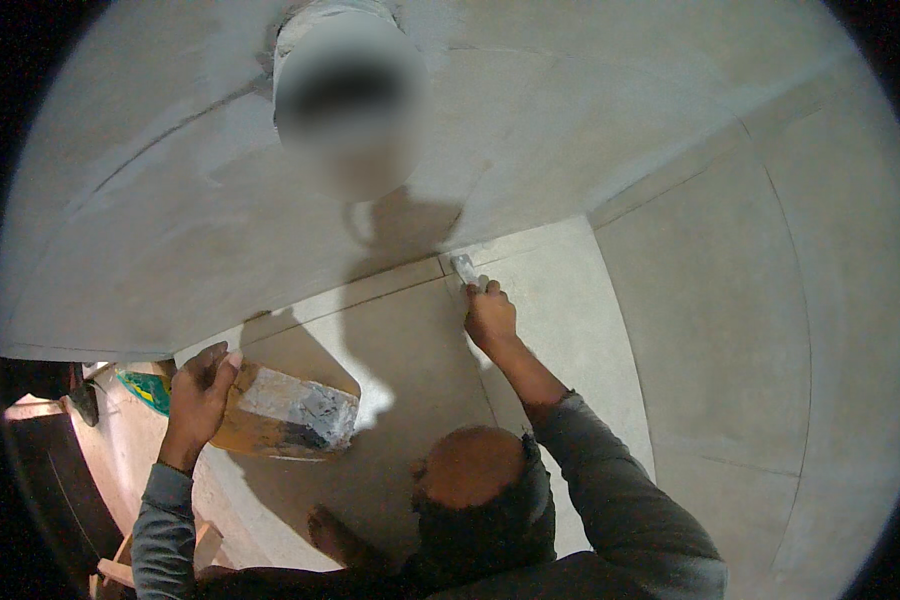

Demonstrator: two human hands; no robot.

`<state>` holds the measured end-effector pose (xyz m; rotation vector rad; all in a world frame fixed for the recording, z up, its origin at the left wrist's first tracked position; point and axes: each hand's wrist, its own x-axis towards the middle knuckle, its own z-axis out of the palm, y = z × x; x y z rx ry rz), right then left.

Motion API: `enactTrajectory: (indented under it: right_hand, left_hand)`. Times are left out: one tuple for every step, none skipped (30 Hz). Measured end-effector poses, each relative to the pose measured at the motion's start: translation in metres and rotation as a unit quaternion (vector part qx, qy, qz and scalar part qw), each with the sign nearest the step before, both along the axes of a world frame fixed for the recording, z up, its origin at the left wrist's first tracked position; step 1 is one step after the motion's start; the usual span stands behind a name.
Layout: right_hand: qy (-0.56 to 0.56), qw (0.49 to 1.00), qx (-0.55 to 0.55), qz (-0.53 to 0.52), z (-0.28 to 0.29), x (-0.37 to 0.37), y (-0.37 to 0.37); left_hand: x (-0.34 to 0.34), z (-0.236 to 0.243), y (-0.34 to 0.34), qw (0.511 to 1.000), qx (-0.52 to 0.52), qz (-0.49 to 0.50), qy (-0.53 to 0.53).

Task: The person applies grout to tile joints using a small scraper while holding a container of the mixture.

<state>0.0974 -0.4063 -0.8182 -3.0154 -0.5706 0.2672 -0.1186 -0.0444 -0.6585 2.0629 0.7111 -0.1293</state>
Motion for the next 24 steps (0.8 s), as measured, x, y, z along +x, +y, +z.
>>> enactTrajectory:
  right_hand:
    - [0.002, 1.0, -0.003, -0.004, 0.006, 0.0, 0.001]
    - [0.005, 1.0, -0.006, -0.007, 0.013, 0.001, 0.001]
    - [0.005, 1.0, -0.012, -0.014, 0.019, 0.003, -0.003]
    - [-0.017, 1.0, -0.002, -0.02, 0.02, 0.01, -0.007]
    - [-0.039, 0.999, 0.008, -0.025, 0.016, 0.02, -0.012]
    - [-0.062, 0.997, 0.015, -0.033, 0.013, 0.03, -0.019]
    - [-0.068, 0.997, 0.006, -0.038, 0.007, 0.037, -0.022]
    - [-0.061, 0.997, 0.002, -0.038, 0.001, 0.037, -0.028]
    - [-0.051, 0.998, 0.0, -0.035, -0.002, 0.035, -0.027]
    - [-0.041, 0.999, -0.003, -0.031, -0.004, 0.032, -0.027]
    - [-0.038, 0.999, -0.002, -0.034, -0.005, 0.026, -0.031]
    - [-0.034, 0.999, 0.0, -0.035, 0.004, 0.018, -0.031]
    - [-0.031, 0.999, 0.001, -0.036, 0.008, 0.014, -0.031]
    - [-0.049, 0.998, 0.016, -0.043, 0.006, 0.016, -0.029]
    - [-0.071, 0.996, 0.029, -0.054, 0.003, 0.022, -0.032]
    - [-0.093, 0.993, 0.041, -0.065, 0.001, 0.028, -0.035]
    - [-0.097, 0.993, 0.037, -0.06, -0.001, 0.035, -0.038]
    - [-0.097, 0.993, 0.037, -0.055, -0.003, 0.038, -0.036]
    - [-0.097, 0.993, 0.035, -0.051, -0.005, 0.038, -0.037]
    - [-0.081, 0.995, 0.008, -0.059, -0.004, 0.035, -0.043]
    - [-0.064, 0.996, -0.013, -0.061, 0.004, 0.032, -0.038]
    - [-0.046, 0.996, -0.039, -0.064, 0.017, 0.028, -0.035]
    - [-0.027, 0.998, -0.038, -0.051, 0.028, 0.022, -0.034]
    - [-0.014, 0.998, -0.041, -0.039, 0.042, 0.016, -0.036]
  left_hand:
    - [-0.002, -0.001, 0.002, 1.0, 0.009, 0.002, 0.003]
    - [-0.005, -0.003, 0.005, 1.0, 0.018, 0.003, 0.006]
    - [-0.005, -0.004, 0.005, 1.0, 0.025, 0.002, 0.006]
    - [-0.004, -0.002, 0.003, 1.0, 0.025, 0.0, 0.009]
    - [-0.003, 0.002, 0.002, 1.0, 0.026, -0.002, 0.012]
    - [0.001, 0.002, 0.0, 1.0, 0.024, -0.006, 0.014]
    - [0.002, 0.002, -0.001, 1.0, 0.018, -0.006, 0.01]
    - [0.003, 0.0, -0.001, 1.0, 0.013, -0.005, 0.006]
    - [0.001, -0.001, 0.001, 1.0, 0.009, -0.002, 0.003]
    - [0.0, -0.003, 0.002, 1.0, 0.009, 0.0, 0.005]
    - [-0.002, -0.005, 0.004, 1.0, 0.01, 0.001, 0.006]
    - [-0.004, -0.006, 0.006, 1.0, 0.01, 0.004, 0.008]
    - [-0.005, -0.006, 0.008, 1.0, 0.009, 0.004, 0.014]
    - [-0.007, -0.005, 0.01, 1.0, 0.007, 0.004, 0.02]
    - [-0.005, -0.005, 0.009, 1.0, 0.003, 0.0, 0.022]
    - [-0.003, -0.005, 0.009, 1.0, 0.002, -0.003, 0.015]
    - [-0.001, -0.006, 0.007, 1.0, 0.001, -0.007, 0.009]
    - [-0.002, -0.005, 0.006, 1.0, 0.003, -0.01, 0.006]
    - [-0.001, -0.005, 0.005, 1.0, -0.009, -0.001, 0.005]
    - [0.0, -0.006, 0.003, 1.0, -0.021, 0.007, 0.005]
    - [-0.001, -0.007, 0.005, 0.999, -0.029, 0.021, 0.005]
    - [-0.001, -0.007, 0.005, 0.999, -0.03, 0.02, -0.001]
    - [-0.001, -0.007, 0.006, 0.999, -0.031, 0.02, -0.006]
    - [0.001, -0.009, 0.005, 0.999, -0.035, 0.017, -0.018]
